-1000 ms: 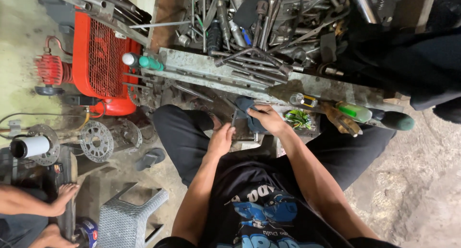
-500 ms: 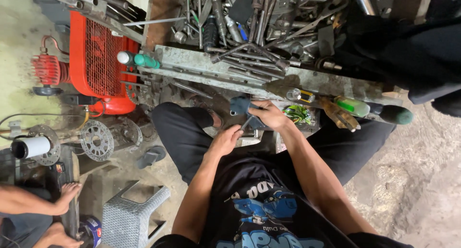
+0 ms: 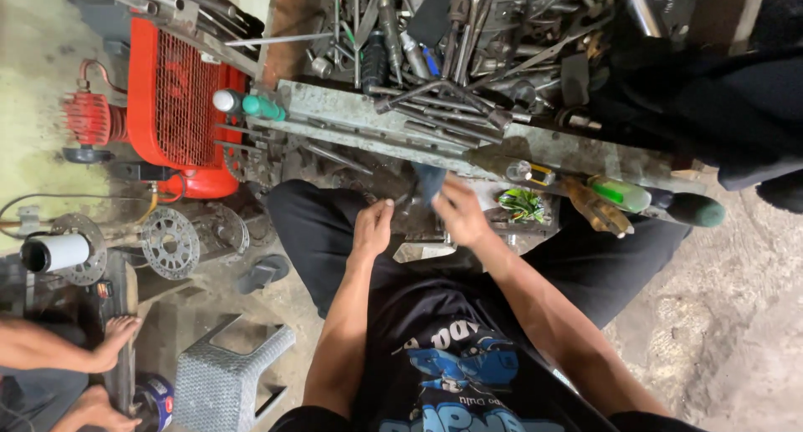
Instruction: Cleaning and inspecting a metallic engine component with a cloth in a workshop.
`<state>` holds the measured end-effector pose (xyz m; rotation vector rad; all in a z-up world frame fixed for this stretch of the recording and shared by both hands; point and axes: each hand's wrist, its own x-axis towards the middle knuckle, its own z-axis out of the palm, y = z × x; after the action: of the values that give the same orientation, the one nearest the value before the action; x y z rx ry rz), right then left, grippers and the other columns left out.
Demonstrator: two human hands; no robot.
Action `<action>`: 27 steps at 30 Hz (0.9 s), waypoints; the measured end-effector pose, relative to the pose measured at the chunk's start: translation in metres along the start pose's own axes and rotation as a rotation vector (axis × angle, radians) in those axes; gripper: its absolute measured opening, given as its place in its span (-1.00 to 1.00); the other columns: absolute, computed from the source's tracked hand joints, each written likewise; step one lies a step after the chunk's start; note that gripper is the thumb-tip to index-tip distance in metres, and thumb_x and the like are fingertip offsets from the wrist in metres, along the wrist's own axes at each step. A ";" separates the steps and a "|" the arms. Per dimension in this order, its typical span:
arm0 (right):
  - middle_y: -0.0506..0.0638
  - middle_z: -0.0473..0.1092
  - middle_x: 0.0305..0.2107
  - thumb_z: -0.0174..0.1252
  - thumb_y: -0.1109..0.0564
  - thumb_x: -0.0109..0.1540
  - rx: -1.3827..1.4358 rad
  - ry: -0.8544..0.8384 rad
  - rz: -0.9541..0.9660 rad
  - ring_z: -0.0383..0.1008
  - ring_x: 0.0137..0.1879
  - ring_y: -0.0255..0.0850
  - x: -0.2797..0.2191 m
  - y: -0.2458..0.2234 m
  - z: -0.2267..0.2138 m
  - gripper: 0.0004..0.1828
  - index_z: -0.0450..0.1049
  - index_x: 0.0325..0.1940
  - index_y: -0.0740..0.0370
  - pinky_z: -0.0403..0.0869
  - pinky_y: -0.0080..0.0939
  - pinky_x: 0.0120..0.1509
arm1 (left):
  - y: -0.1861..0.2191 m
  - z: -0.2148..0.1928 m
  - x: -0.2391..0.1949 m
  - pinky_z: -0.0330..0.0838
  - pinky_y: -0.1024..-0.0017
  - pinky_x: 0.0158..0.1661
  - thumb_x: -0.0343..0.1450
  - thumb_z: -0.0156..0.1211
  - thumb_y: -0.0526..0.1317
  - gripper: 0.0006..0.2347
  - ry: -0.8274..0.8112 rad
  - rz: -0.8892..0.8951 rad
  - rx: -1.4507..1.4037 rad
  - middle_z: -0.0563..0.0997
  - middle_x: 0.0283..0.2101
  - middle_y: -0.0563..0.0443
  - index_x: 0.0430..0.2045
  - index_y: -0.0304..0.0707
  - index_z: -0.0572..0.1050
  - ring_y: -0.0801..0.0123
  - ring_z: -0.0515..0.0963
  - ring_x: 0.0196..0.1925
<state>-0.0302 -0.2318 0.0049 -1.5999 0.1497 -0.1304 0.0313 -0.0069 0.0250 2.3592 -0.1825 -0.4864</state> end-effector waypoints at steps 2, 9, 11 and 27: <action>0.19 0.47 -0.12 0.11 0.10 0.37 -0.053 -0.054 -0.175 0.48 0.01 0.04 -0.008 -0.015 0.001 -0.77 0.54 -0.05 0.32 0.47 -0.06 0.15 | 0.009 -0.001 -0.001 0.30 0.21 -0.39 0.59 -0.03 -0.07 -0.65 0.011 0.030 -0.028 0.42 -0.59 -0.25 -0.45 -0.43 0.47 0.03 0.38 -0.53; 0.34 0.46 0.03 0.06 0.19 0.35 -0.154 -0.025 -0.265 0.48 0.14 0.26 -0.006 -0.035 -0.001 -0.73 0.47 0.09 0.35 0.49 0.04 0.20 | -0.009 0.016 -0.012 0.32 0.21 -0.43 0.57 -0.02 -0.09 -0.67 -0.014 0.099 -0.141 0.39 -0.65 -0.25 -0.49 -0.39 0.49 0.16 0.34 -0.59; 0.30 0.47 -0.06 0.09 0.17 0.31 -0.242 -0.085 -0.295 0.50 0.02 0.24 -0.012 -0.037 0.000 -0.77 0.49 0.01 0.32 0.50 0.04 0.07 | -0.005 0.019 -0.010 0.32 0.20 -0.43 0.58 -0.04 -0.09 -0.65 -0.003 0.124 -0.120 0.41 -0.64 -0.25 -0.52 -0.39 0.45 0.13 0.35 -0.59; 0.14 0.46 -0.31 0.25 0.18 0.19 -0.592 0.093 -0.411 0.42 -0.15 0.13 0.004 -0.061 -0.006 -0.86 0.48 -0.27 0.32 0.44 0.03 -0.11 | 0.003 0.015 -0.003 0.44 0.08 -0.11 0.54 0.01 -0.02 -0.62 0.025 0.167 0.041 0.52 -0.55 -0.31 -0.54 -0.35 0.51 -0.27 0.53 -0.37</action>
<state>-0.0263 -0.2368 0.0657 -2.2019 -0.0820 -0.5170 0.0229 -0.0176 0.0175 2.3637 -0.3774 -0.3753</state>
